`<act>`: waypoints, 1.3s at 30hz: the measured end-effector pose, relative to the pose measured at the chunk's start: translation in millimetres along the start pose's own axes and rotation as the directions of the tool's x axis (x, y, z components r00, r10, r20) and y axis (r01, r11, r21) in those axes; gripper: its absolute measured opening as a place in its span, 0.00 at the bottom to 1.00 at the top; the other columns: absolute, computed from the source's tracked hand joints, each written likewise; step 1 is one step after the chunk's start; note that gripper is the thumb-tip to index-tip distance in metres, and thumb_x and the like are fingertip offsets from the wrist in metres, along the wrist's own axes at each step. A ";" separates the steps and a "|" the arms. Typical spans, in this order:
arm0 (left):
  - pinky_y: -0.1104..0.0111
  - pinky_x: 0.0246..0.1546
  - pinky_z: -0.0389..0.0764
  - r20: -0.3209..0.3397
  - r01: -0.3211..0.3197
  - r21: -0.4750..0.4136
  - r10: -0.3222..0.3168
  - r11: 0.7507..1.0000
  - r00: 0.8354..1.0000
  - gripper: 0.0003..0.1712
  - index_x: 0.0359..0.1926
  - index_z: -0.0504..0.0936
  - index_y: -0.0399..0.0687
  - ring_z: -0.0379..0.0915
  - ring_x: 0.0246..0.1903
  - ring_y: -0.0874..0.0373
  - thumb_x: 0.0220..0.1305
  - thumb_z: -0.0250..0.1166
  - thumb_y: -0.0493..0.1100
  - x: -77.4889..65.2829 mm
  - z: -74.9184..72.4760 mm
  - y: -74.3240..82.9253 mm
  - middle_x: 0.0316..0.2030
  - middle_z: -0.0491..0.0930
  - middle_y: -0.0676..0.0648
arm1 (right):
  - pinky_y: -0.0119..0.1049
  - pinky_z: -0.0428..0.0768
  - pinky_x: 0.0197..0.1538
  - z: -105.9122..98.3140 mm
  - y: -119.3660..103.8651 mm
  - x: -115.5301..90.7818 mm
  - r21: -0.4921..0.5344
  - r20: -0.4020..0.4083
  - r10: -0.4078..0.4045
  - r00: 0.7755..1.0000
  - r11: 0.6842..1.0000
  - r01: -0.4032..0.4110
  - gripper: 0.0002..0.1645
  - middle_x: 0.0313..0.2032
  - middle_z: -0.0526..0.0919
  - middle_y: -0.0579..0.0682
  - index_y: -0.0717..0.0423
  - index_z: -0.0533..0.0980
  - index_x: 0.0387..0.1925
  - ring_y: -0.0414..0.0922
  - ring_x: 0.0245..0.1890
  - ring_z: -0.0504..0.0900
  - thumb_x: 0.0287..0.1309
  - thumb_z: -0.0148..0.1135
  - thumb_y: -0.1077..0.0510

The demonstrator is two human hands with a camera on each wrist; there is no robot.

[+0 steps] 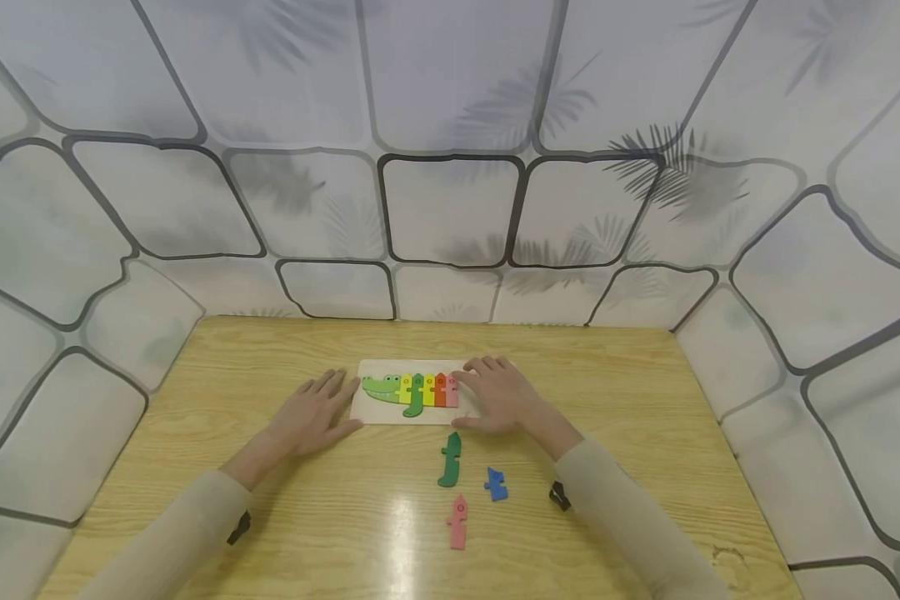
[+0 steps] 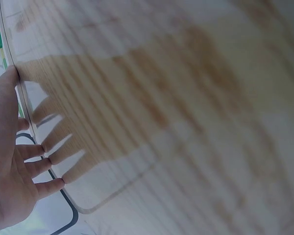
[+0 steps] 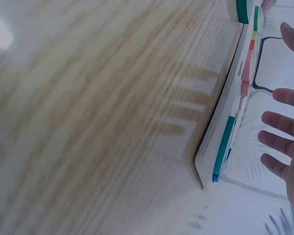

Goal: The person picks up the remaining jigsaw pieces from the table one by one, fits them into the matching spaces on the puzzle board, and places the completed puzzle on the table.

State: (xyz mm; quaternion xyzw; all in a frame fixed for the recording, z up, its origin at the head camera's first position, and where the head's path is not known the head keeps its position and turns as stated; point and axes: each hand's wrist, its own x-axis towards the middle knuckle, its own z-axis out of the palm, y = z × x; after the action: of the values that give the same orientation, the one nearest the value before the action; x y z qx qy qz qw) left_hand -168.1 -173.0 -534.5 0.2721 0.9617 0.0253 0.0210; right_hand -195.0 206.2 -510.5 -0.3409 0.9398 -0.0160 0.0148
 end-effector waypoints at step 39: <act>0.38 0.75 0.70 0.021 0.018 -0.014 -0.017 1.000 1.000 0.47 0.82 0.61 0.46 0.60 0.79 0.34 0.76 0.53 0.70 -0.3 -0.7 0.5 0.79 0.61 0.31 | 0.54 0.81 0.63 5.7 -35.2 -59.9 -0.053 -0.192 -0.055 0.980 0.998 0.046 0.53 0.63 0.82 0.51 0.46 0.75 0.71 0.52 0.62 0.80 0.55 0.63 0.19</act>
State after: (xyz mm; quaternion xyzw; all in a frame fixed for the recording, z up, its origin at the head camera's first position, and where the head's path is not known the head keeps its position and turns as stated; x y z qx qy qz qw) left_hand -167.5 -172.8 -533.8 0.2638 0.9636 0.0293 0.0334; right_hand -126.3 217.5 -513.8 -0.3618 0.9280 -0.0268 -0.0854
